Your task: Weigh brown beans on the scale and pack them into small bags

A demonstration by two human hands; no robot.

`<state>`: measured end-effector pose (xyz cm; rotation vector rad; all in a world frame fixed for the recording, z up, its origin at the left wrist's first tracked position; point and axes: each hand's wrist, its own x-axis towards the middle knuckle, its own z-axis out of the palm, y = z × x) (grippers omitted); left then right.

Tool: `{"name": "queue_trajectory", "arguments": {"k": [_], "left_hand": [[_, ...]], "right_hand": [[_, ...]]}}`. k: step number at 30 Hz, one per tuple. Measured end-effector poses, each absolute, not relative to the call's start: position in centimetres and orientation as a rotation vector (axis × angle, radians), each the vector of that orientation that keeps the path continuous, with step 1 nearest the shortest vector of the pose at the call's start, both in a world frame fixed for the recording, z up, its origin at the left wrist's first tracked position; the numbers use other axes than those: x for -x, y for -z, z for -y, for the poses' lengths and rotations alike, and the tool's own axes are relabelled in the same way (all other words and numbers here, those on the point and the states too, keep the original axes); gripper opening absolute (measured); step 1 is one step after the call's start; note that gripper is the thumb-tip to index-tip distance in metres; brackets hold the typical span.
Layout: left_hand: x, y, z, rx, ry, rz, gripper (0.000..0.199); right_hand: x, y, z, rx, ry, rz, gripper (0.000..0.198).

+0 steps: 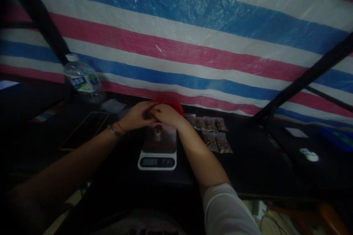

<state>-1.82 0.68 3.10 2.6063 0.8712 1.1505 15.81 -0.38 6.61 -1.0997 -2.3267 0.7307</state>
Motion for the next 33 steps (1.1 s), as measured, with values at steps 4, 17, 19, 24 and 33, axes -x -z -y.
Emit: {"name": "queue_trajectory", "arguments": {"k": [4,17,19,24,33], "left_hand": [[1.5,-2.7,-0.8,-2.715,-1.168,-0.849,0.065],[3.3,0.5,-1.1,-2.262,-1.403,-1.114,0.046],[3.8,1.4,-1.7,-2.131,-1.435,-1.132,0.039],[4.2,3.4,-3.2,-1.908,-1.527,-1.131,0.033],[4.3,3.6,-3.3,-1.869,-1.563,-1.126,0.035]], "right_hand": [[-15.9,-6.8,0.5,1.185,-0.643,2.292,0.015],[-17.9,-8.5,0.8,1.070,-0.557,2.197,0.032],[-18.8,-8.7,1.1,1.076,-0.674,2.318,0.040],[-18.8,-7.1,0.8,1.090,-0.924,2.720,0.066],[-17.6,-5.9,0.2,1.137,-0.896,2.808,0.038]]}}
